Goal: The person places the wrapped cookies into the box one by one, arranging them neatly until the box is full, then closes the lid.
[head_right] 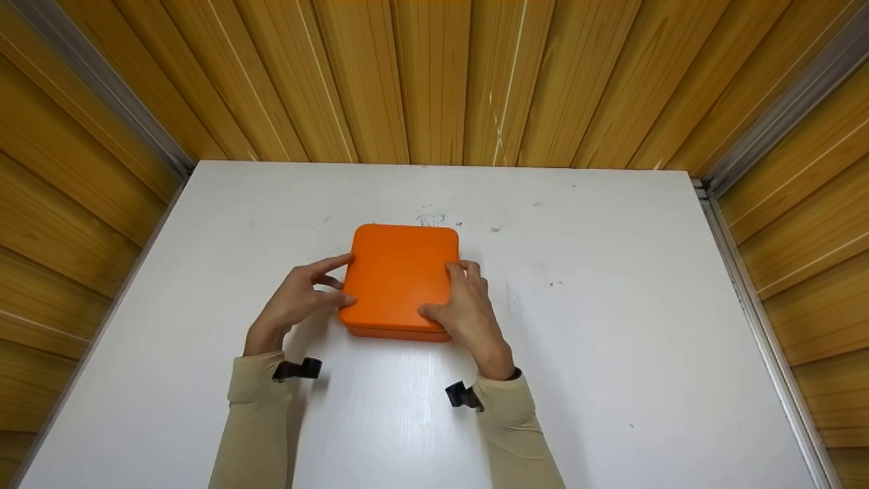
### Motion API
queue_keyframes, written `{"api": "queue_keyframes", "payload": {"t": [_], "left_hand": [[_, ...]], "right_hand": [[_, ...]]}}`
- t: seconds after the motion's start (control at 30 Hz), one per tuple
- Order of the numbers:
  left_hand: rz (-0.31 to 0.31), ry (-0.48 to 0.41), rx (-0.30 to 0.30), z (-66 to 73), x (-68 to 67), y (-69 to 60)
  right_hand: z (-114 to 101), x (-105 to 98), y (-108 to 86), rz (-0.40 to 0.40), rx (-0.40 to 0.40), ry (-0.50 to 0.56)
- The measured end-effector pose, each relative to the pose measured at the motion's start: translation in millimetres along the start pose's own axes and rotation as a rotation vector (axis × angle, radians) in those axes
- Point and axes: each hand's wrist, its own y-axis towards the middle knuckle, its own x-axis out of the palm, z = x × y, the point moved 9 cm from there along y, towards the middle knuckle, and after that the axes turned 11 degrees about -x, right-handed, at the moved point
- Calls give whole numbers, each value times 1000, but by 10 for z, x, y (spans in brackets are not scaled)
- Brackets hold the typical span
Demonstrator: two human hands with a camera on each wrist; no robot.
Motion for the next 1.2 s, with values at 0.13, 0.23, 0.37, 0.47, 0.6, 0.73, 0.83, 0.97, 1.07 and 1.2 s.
{"api": "queue_keyframes", "payload": {"t": [0.13,0.23,0.37,0.47,0.6,0.73,0.83,0.97,1.07,1.2], "left_hand": [[2,-8,3,-1,-11,-10],[5,-10,8,-5,-20,-8],[25,-40,28,-17,-32,11],[45,-91,61,-38,-24,64],[36,-156,120,-57,34,172],[7,-187,135,-65,98,256],[12,-199,124,-58,94,322],[19,-214,100,-39,78,421],[0,-216,94,-22,96,482],[-21,-220,115,3,125,538]], "right_hand": [[0,14,9,-6,-1,-5],[10,22,17,-10,13,1],[85,7,41,-2,33,28],[184,-24,74,27,27,73],[324,-43,140,75,-7,199],[433,-3,229,83,-27,313],[483,4,306,94,-40,351],[526,-13,406,110,-71,373],[556,3,461,101,-86,376],[601,37,516,94,-97,372]]}}
